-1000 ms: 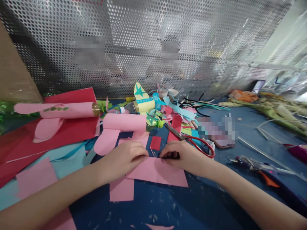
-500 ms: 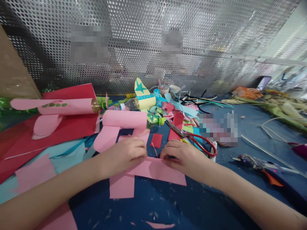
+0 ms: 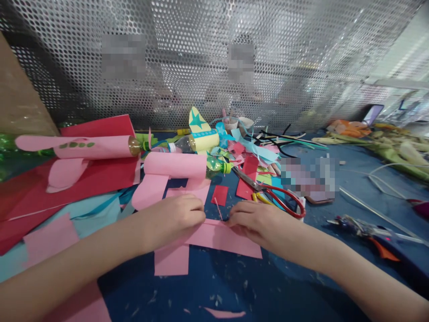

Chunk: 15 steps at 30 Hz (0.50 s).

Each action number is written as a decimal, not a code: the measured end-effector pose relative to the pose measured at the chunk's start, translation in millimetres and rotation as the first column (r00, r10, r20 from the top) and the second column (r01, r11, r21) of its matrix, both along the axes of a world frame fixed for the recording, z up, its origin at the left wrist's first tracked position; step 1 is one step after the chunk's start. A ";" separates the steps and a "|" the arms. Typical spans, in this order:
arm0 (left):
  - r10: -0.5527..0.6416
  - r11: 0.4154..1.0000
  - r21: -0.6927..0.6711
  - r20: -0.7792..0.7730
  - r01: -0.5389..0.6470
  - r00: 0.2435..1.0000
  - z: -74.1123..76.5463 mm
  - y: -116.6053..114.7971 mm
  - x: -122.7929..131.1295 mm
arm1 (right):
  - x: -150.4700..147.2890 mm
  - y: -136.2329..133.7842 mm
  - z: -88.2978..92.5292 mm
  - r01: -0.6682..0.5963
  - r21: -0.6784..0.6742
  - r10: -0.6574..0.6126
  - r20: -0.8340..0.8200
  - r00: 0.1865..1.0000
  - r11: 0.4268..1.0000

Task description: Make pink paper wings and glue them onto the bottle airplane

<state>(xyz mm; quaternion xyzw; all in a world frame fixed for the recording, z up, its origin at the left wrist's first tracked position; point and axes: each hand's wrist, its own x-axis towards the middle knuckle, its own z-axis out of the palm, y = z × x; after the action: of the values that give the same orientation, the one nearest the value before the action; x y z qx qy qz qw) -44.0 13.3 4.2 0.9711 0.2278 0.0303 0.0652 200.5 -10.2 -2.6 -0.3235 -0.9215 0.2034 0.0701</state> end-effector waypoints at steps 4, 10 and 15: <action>0.119 0.987 -0.120 0.101 -0.107 0.988 -6.1 4.8 -1.2 | -1.7 -2.5 -1.4 0.115 -0.016 -0.115 0.028 0.993 0.993; 0.206 0.918 -0.360 0.069 -0.168 0.976 0.1 10.6 -7.1 | -1.6 -0.1 -2.8 0.182 -0.088 -0.183 0.001 0.983 0.979; 0.299 0.854 -0.440 -0.020 -0.277 0.954 7.9 11.6 -6.0 | -1.9 -0.6 1.1 0.157 -0.118 -0.155 0.020 0.988 0.981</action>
<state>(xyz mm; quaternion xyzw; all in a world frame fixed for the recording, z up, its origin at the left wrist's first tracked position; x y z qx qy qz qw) -50.0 24.9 12.1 0.8853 0.3696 0.0118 0.2819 198.6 -10.8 -1.5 -0.3994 -0.8798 0.2502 0.0616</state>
